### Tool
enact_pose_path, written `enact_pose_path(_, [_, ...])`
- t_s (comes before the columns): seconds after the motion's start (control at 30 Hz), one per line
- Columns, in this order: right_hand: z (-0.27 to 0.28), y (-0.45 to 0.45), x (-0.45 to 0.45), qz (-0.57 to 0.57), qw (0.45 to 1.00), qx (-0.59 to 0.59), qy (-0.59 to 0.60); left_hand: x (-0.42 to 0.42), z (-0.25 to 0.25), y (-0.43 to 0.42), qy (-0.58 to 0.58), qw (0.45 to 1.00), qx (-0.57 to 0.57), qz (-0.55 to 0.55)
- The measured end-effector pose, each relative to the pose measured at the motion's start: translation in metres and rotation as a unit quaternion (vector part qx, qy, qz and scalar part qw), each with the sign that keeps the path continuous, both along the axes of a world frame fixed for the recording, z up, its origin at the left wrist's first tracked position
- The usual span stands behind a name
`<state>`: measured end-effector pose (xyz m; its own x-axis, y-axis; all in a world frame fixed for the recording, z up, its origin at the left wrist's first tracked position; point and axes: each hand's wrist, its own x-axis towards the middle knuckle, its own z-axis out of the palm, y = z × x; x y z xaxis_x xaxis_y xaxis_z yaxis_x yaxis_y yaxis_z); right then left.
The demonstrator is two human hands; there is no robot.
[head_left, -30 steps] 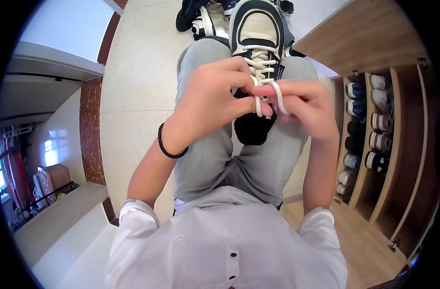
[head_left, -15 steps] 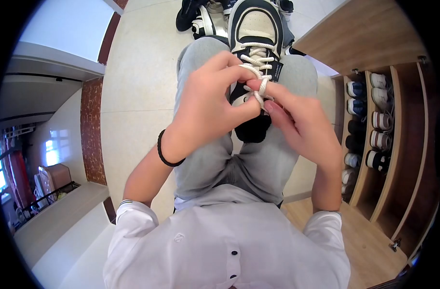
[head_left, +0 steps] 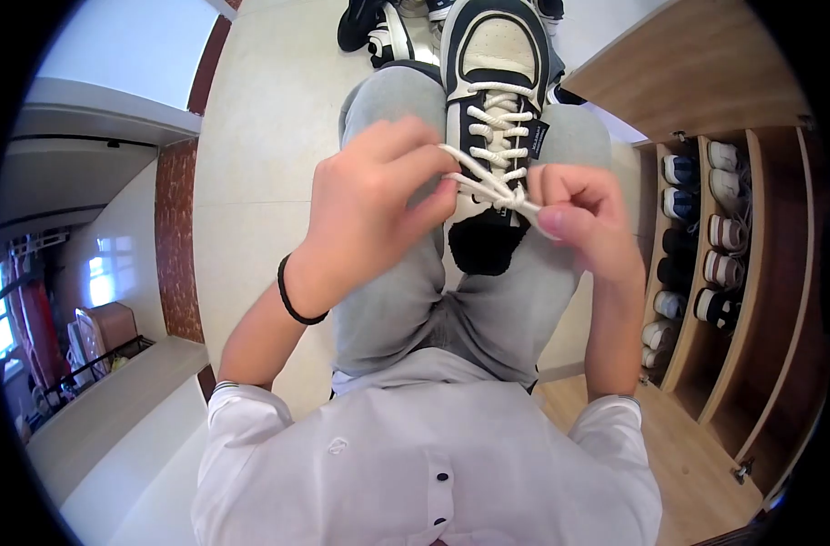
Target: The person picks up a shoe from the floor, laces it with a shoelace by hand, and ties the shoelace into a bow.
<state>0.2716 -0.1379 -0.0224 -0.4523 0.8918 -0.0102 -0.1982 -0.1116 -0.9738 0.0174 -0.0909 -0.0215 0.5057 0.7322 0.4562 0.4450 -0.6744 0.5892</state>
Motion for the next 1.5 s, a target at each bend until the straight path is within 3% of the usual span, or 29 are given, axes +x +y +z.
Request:
enact_pose_path(0.07, [0.003, 0.000, -0.003, -0.037, 0.999, 0.021, -0.001, -0.001, -0.001, 0.001, 0.007, 1.000, 0.023, -0.007])
enact_pose_path(0.13, [0.009, 0.000, -0.001, -0.075, 0.996, 0.045, -0.003, -0.004, -0.002, 0.004, -0.070, 0.990, -0.106, -0.052])
enact_pose_path(0.2, [0.013, -0.003, 0.008, -0.064, 0.995, -0.061, 0.052, -0.003, -0.004, 0.006, -0.116, 0.982, -0.121, -0.088])
enact_pose_path(0.33, [0.010, -0.004, 0.011, -0.066, 0.996, -0.052, 0.009, 0.000, -0.002, 0.012, -0.163, 0.959, -0.141, -0.182])
enact_pose_path(0.4, [0.001, -0.003, 0.013, -0.113, 0.970, 0.147, -0.155, -0.001, -0.002, 0.012, -0.136, 0.959, -0.174, -0.180])
enact_pose_path(0.43, [0.005, -0.002, 0.015, -0.113, 0.970, 0.148, -0.156, -0.001, -0.002, 0.012, -0.108, 0.957, -0.203, -0.179])
enact_pose_path(0.47, [0.012, -0.001, 0.018, -0.089, 0.944, 0.213, -0.238, -0.001, 0.000, 0.013, -0.109, 0.956, -0.203, -0.180])
enact_pose_path(0.5, [0.015, -0.002, 0.020, -0.063, 0.907, 0.272, -0.316, -0.001, 0.003, 0.012, -0.073, 0.970, -0.177, -0.152])
enact_pose_path(0.67, [0.010, -0.007, 0.020, -0.100, 0.867, 0.312, -0.376, -0.002, -0.002, 0.017, -0.020, 0.981, -0.147, -0.123])
enact_pose_path(0.73, [0.008, -0.007, 0.018, -0.113, 0.850, 0.327, -0.397, -0.001, -0.003, 0.023, -0.028, 0.990, 0.013, -0.135])
enact_pose_path(0.9, [-0.001, -0.008, 0.027, -0.172, 0.782, 0.398, -0.448, -0.009, -0.006, 0.028, -0.023, 0.987, 0.058, -0.146])
enact_pose_path(1.07, [-0.010, -0.008, 0.035, -0.175, 0.796, 0.381, -0.435, -0.016, -0.005, 0.029, 0.006, 0.987, 0.067, -0.144])
enact_pose_path(1.17, [-0.008, -0.015, 0.029, -0.230, 0.813, 0.350, -0.404, -0.018, 0.001, 0.026, 0.052, 0.989, -0.016, -0.137])
enact_pose_path(1.23, [-0.007, -0.023, 0.022, -0.275, 0.821, 0.317, -0.387, -0.017, 0.000, 0.025, -0.011, 0.992, -0.072, -0.101])
enact_pose_path(1.3, [-0.010, -0.036, 0.017, -0.395, 0.858, 0.228, -0.236, -0.014, 0.002, 0.018, -0.072, 0.989, -0.104, -0.075])
enact_pose_path(1.33, [-0.012, -0.046, 0.019, -0.397, 0.856, 0.232, -0.235, -0.012, 0.005, 0.014, -0.134, 0.980, -0.135, -0.049])
enact_pose_path(1.43, [-0.012, -0.077, 0.019, -0.258, 0.844, 0.264, -0.388, -0.027, -0.008, -0.005, -0.075, 0.978, -0.191, 0.043])
enact_pose_path(1.5, [-0.015, -0.083, -0.008, -0.220, 0.796, 0.305, -0.474, -0.022, -0.017, -0.025, -0.037, 0.992, -0.123, 0.020])
